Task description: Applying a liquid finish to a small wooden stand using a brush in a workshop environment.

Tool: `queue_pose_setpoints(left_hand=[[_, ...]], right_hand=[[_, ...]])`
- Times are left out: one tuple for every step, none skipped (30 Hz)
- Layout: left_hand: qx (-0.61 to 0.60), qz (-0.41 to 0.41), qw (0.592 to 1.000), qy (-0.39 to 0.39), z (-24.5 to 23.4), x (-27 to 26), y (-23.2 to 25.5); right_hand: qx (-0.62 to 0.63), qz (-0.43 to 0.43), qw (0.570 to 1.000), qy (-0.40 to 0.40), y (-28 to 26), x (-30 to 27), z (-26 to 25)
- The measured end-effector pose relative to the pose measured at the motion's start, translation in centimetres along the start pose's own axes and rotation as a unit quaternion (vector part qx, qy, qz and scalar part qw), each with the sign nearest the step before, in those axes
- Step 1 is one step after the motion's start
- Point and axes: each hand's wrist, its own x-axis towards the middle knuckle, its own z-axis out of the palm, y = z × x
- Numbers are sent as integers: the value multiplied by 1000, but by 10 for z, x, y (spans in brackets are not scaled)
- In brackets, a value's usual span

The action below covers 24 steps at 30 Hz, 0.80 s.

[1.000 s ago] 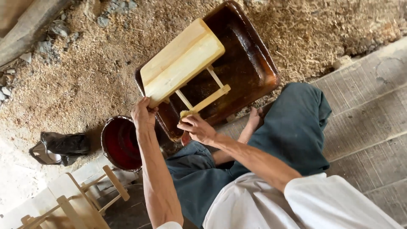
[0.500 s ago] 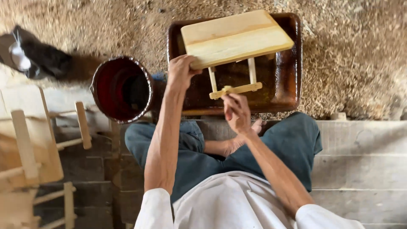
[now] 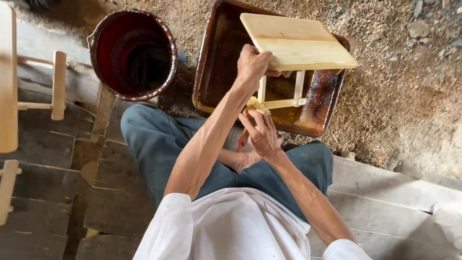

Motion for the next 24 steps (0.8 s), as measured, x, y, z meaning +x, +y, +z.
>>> queue_pose_setpoints(left_hand=[[0, -3, 1000, 0, 1, -1, 1], [0, -6, 1000, 0, 3, -1, 2], [-5, -4, 1000, 3, 3, -2, 1], [-4, -6, 1000, 4, 4, -2, 0], [-3, -10, 1000, 6, 4, -3, -2], [-9, -10, 1000, 10, 4, -3, -2], [-17, -5, 1000, 7, 4, -2, -2], [-25, 0, 1000, 4, 6, -1, -3], [-28, -4, 1000, 5, 5, 0, -3], [-31, -8, 999, 7, 5, 0, -3], [-31, -9, 999, 5, 6, 2, -1], [-31, -10, 999, 3, 7, 2, -5], [-29, -5, 1000, 1, 6, 4, -6], [-26, 0, 1000, -2, 5, 5, -6], [-30, 3, 1000, 0, 6, 5, -5], [-33, 6, 999, -1, 7, 6, -4], [-35, 3, 999, -1, 7, 3, -8], [-38, -1, 999, 2, 6, 2, -8], [-34, 0, 999, 3, 7, 2, -6], [-31, 0, 1000, 4, 8, 2, -5], [-28, -2, 1000, 2, 7, 2, -7], [-26, -3, 1000, 1, 6, 1, -8], [-24, 0, 1000, 0, 6, 3, -6], [-22, 3, 1000, -2, 6, 1, -7]], right_hand=[[-10, -5, 1000, -22, 0, 0, 4], [-20, -11, 999, -44, 1, 0, 9], [-20, -16, 999, -47, 2, -6, 10], [-33, -15, 997, -75, 4, -12, 11], [-45, -14, 993, -105, 6, -20, 11], [-45, -19, 993, -109, 4, -19, 5], [-43, -12, 994, -96, 2, -18, -1], [-41, -5, 996, -83, 1, -18, -8], [-41, -5, 995, -87, -1, -14, -11], [-35, -34, 995, -87, -2, -10, -14], [-31, -62, 994, -83, -2, -4, -17], [-32, -61, 994, -83, 3, -9, -14], [-32, -54, 993, -100, 9, -12, -8], [-31, -47, 992, -117, 15, -14, -3], [-32, -52, 991, -117, 18, -16, -4], [-32, -38, 990, -130, 22, -19, -5], [-30, -19, 988, -149, 22, -27, -7], [-28, -19, 988, -153, 17, -22, -13], [-7, -14, 991, -130, 13, -15, -19], [13, -9, 994, -106, 9, -8, -26], [13, -5, 994, -105, 12, -10, -23], [17, -15, 992, -121, 15, -11, -21], [20, -29, 990, -134, 19, -7, -18], [20, -29, 991, -131, 20, -9, -19]])
